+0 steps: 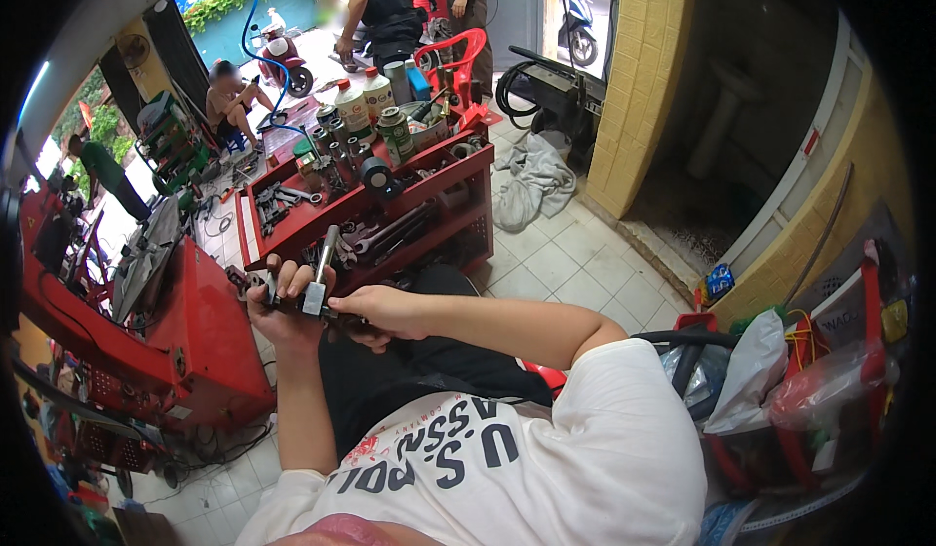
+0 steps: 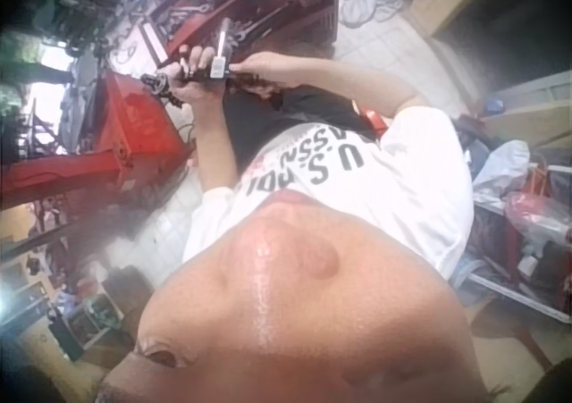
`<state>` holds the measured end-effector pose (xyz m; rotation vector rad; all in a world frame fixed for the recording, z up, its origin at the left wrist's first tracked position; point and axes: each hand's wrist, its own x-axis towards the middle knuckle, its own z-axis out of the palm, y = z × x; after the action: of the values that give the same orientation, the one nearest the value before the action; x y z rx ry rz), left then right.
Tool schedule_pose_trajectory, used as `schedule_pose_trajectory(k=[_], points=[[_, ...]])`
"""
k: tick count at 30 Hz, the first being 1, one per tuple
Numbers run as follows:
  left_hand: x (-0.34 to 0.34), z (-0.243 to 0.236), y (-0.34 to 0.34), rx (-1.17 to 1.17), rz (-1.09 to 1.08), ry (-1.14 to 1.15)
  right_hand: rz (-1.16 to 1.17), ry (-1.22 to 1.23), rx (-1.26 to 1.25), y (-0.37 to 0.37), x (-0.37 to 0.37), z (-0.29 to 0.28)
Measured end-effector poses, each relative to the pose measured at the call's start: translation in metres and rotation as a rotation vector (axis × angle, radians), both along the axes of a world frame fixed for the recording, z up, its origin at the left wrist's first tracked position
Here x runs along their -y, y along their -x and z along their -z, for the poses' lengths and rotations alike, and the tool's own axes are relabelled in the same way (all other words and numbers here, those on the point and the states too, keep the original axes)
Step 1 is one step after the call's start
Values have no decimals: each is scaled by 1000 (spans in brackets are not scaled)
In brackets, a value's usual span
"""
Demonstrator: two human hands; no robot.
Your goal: The person sits in a workshop and uses a wrench to tighten a bolt on a small mechanical component held in their hands. They repeatedly adjust the wrench and the part, occasionally placing the item on a red tool cart to access other tools or parts.
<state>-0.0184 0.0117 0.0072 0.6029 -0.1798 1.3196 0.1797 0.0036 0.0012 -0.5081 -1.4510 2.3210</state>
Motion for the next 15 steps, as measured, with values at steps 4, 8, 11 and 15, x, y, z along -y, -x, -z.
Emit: schedule_pose_trajectory(k=[4,8,11,15], points=[[-2,5,3,19,-113,25,663,-1498,344,6,17,-3],[-2,5,3,7,-136,25,637,-1500,282,9,2,10],[-2,3,2,22,-72,11,516,-968,64,18,-2,20],[1,0,5,67,39,-20,179,-287,38,10,3,-2]])
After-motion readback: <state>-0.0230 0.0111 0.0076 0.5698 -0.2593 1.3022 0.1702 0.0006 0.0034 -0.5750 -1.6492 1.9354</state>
